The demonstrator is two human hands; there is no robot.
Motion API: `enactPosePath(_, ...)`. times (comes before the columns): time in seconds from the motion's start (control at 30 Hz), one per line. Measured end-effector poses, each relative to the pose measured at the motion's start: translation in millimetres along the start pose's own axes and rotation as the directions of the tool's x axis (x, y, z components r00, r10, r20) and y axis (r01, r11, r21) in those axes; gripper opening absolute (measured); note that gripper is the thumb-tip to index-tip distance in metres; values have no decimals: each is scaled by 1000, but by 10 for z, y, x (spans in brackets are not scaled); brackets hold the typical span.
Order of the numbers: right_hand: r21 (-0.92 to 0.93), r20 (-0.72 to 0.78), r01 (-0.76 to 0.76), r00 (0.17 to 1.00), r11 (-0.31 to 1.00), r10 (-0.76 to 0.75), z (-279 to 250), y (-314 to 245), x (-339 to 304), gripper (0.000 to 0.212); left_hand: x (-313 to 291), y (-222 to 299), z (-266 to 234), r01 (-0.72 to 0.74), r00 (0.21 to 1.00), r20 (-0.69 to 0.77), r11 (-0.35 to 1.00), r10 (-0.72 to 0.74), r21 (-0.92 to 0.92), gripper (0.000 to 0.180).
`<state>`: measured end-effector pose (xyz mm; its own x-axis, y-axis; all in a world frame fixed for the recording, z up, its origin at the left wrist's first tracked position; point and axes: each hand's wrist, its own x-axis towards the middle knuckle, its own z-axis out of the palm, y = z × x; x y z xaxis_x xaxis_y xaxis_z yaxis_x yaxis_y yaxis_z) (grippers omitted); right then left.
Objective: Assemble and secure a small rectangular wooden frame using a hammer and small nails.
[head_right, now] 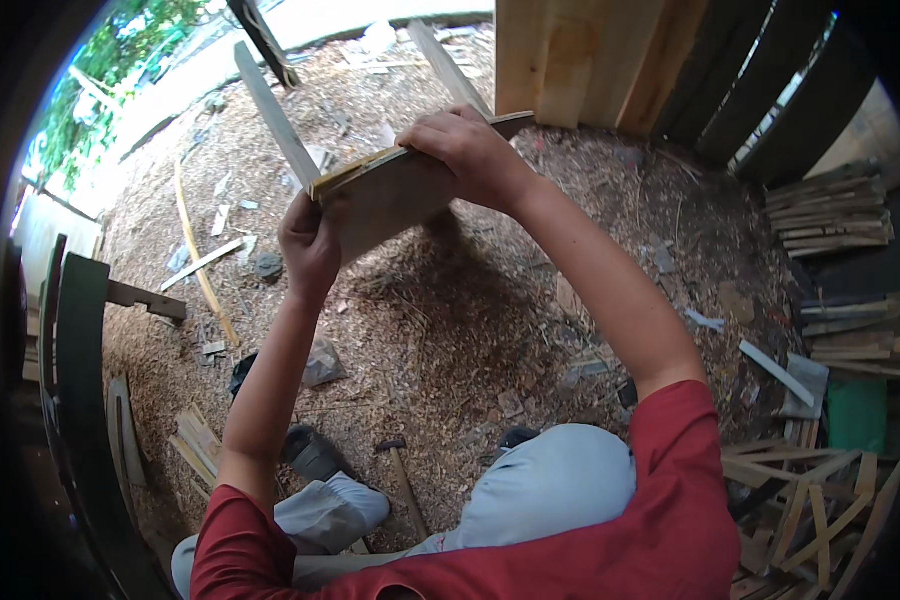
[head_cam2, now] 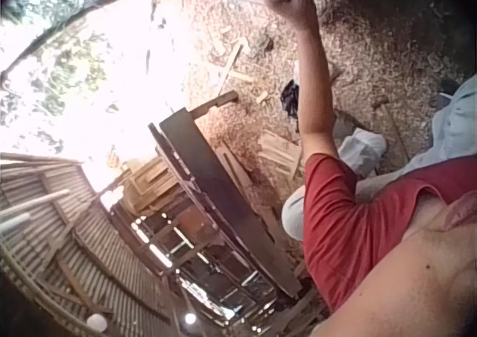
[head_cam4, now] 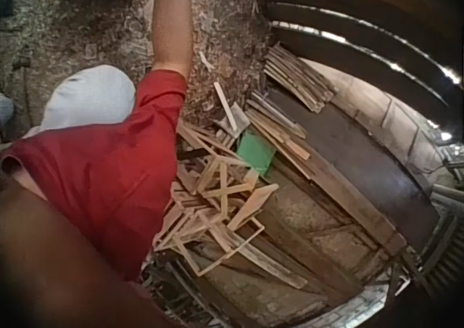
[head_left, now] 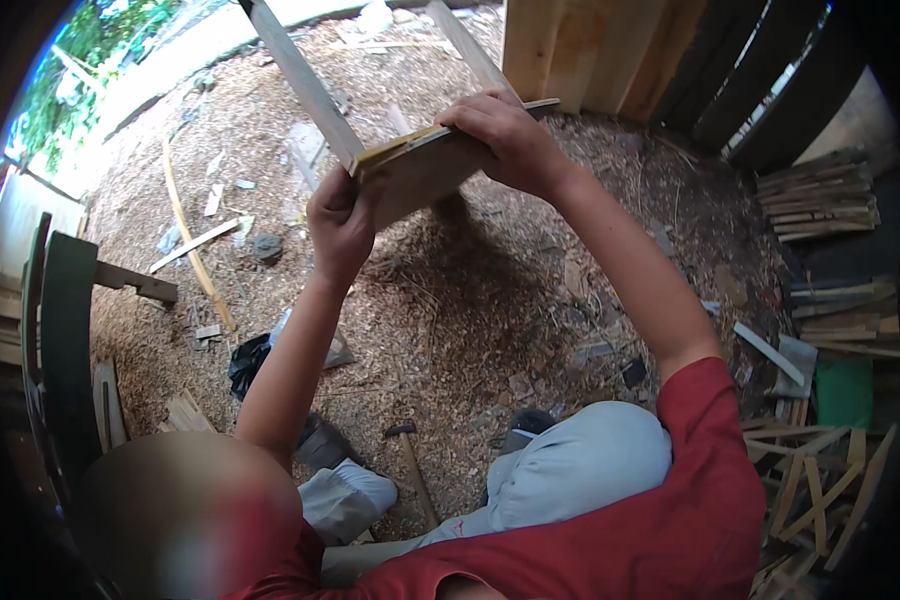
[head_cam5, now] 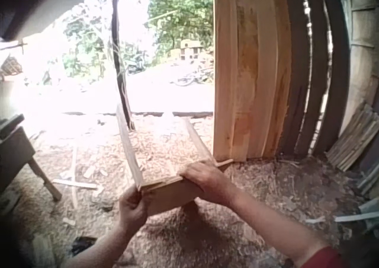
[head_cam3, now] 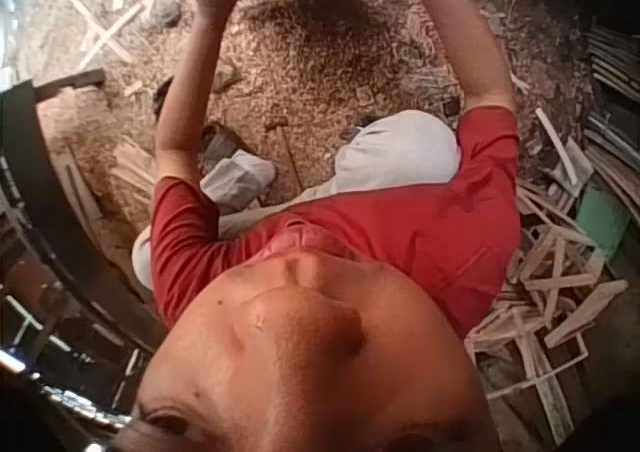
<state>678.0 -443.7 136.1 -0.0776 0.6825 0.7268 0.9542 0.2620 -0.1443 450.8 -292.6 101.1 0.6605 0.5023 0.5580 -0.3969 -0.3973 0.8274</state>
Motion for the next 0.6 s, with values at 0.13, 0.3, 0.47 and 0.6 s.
enactPosePath(0.13,-13,4,14,1000,1000,-14,-199,-148,446,29,196,196,-86,107,987,-102,981,-124,-160,25)
enactPosePath(0.3,-134,93,-20,995,991,33,-494,-471,868,28,278,580,-180,228,961,-47,879,-271,-418,31)
enactPosePath(0.47,-298,95,87,994,951,-61,-511,-684,1075,26,245,920,-716,477,874,14,865,-485,156,42)
enactPosePath(0.6,-400,142,180,981,899,-133,-230,-786,1071,40,126,1215,-857,135,987,-45,629,-157,766,63)
